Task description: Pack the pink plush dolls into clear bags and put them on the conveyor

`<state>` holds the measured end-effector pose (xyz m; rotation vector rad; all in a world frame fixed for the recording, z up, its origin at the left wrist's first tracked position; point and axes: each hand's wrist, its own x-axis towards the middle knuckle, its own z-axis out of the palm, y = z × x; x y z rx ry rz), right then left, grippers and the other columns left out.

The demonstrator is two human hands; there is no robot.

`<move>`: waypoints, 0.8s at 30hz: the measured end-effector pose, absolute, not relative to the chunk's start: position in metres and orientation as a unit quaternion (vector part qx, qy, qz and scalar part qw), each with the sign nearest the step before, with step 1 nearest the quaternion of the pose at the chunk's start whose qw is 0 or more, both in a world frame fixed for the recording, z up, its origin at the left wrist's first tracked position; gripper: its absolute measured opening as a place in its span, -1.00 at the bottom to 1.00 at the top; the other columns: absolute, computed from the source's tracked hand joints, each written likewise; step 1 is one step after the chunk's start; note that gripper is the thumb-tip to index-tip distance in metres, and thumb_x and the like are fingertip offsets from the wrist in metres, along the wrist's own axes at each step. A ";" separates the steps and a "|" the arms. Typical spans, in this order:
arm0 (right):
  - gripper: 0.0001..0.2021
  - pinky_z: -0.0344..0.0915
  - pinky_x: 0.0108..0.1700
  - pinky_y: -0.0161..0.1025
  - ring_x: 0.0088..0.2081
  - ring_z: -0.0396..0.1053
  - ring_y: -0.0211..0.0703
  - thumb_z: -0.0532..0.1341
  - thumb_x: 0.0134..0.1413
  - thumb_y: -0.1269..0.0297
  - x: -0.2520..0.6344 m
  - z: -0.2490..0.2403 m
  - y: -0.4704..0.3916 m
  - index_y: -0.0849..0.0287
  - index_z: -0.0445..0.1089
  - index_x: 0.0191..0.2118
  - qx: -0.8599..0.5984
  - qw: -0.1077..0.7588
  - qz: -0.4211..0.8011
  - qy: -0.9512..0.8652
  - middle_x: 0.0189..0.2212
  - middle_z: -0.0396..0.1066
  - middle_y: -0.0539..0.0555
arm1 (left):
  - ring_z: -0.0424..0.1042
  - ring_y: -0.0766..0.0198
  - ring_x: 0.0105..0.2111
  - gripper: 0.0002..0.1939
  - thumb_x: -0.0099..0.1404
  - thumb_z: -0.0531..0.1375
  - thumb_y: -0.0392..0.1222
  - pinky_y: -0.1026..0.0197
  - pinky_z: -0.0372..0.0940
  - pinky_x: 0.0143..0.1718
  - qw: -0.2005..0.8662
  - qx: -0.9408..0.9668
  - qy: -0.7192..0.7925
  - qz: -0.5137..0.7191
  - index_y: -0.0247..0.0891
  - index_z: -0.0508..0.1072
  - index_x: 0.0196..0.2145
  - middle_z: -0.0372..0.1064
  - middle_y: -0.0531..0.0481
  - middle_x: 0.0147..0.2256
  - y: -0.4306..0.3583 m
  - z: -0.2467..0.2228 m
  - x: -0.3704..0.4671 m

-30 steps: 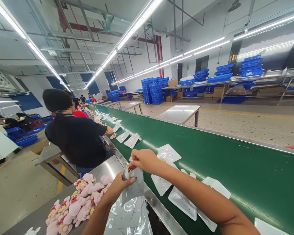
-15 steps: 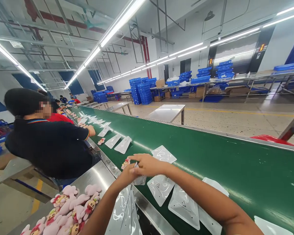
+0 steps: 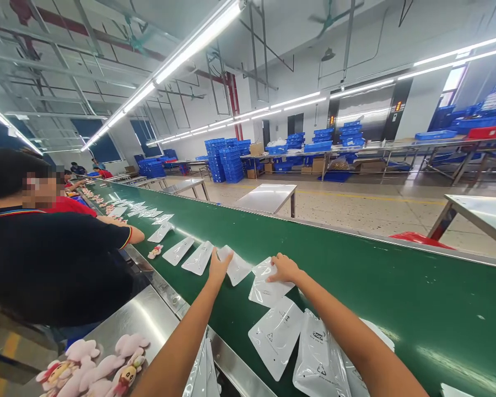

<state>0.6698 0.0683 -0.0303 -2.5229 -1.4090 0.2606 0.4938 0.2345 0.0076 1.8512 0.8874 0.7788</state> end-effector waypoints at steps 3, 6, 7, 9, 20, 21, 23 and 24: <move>-0.64 0.19 -0.30 -0.25 -0.27 0.29 -0.07 0.33 -0.31 0.04 0.687 -0.029 0.071 0.19 0.34 -0.41 -0.858 0.136 0.140 -0.475 -0.28 0.27 0.11 | -0.23 0.09 0.26 -0.35 0.19 0.13 -0.11 0.09 -0.22 0.22 0.438 0.775 0.303 0.339 -0.26 0.02 0.19 -0.20 -0.15 0.27 0.217 0.000 0.485; -0.69 0.15 -0.38 -0.28 -0.41 0.25 -0.18 0.29 -0.22 0.07 0.696 -0.021 0.067 0.21 0.25 -0.55 -0.842 0.175 0.186 -0.476 -0.46 0.25 0.04 | 0.12 0.13 0.14 -0.49 0.18 0.11 -0.24 0.12 -0.01 0.16 0.453 0.804 0.230 0.309 -0.25 0.20 0.11 0.14 -0.13 0.15 0.192 -0.019 0.471; -0.68 0.14 -0.39 -0.29 -0.42 0.23 -0.20 0.26 -0.18 0.05 0.696 -0.017 0.064 0.21 0.23 -0.55 -0.833 0.195 0.196 -0.478 -0.50 0.23 0.01 | 0.20 0.12 0.10 -0.48 0.16 0.12 -0.27 0.11 0.06 0.13 0.460 0.811 0.212 0.293 -0.25 0.23 0.10 0.21 -0.14 0.11 0.185 -0.026 0.467; -0.65 0.15 -0.39 -0.29 -0.43 0.20 -0.23 0.19 -0.10 -0.03 0.691 -0.005 0.057 0.20 0.22 -0.51 -0.810 0.239 0.219 -0.488 -0.52 0.20 -0.01 | 0.24 0.10 0.07 -0.38 0.10 0.15 -0.33 0.08 0.12 0.10 0.479 0.816 0.188 0.264 -0.24 0.17 0.14 0.19 -0.16 0.13 0.174 -0.037 0.462; -0.50 0.10 -0.51 -0.39 -0.51 0.12 -0.37 0.20 -0.17 -0.21 0.629 0.033 0.058 0.22 0.22 -0.44 -0.629 0.393 0.474 -0.475 -0.55 0.12 -0.08 | -0.22 0.13 0.26 -0.25 0.19 0.02 -0.42 0.03 -0.04 0.18 0.386 0.884 0.061 0.256 -0.03 -0.18 0.25 -0.34 0.04 0.30 0.178 0.019 0.393; -0.50 0.09 -0.52 -0.39 -0.53 0.11 -0.37 0.20 -0.19 -0.21 0.624 0.031 0.062 0.22 0.23 -0.46 -0.626 0.385 0.480 -0.479 -0.56 0.11 -0.08 | -0.21 0.11 0.26 -0.27 0.19 0.03 -0.40 0.03 -0.01 0.16 0.373 0.891 0.053 0.252 -0.04 -0.15 0.25 -0.33 0.03 0.30 0.177 0.024 0.387; -0.49 0.08 -0.54 -0.39 -0.54 0.11 -0.37 0.23 -0.22 -0.20 0.612 0.027 0.069 0.24 0.26 -0.48 -0.619 0.363 0.493 -0.492 -0.59 0.13 -0.08 | -0.21 0.07 0.25 -0.33 0.17 0.09 -0.37 -0.01 -0.03 0.17 0.343 0.906 0.025 0.246 -0.04 0.04 0.21 -0.27 0.03 0.29 0.176 0.030 0.379; -0.49 0.10 -0.53 -0.38 -0.54 0.13 -0.36 0.23 -0.23 -0.20 0.605 0.027 0.072 0.24 0.28 -0.48 -0.616 0.350 0.500 -0.498 -0.58 0.15 -0.07 | -0.17 0.06 0.25 -0.41 0.17 0.10 -0.35 -0.01 -0.06 0.18 0.333 0.910 0.011 0.246 -0.03 0.17 0.15 -0.17 0.04 0.27 0.174 0.032 0.378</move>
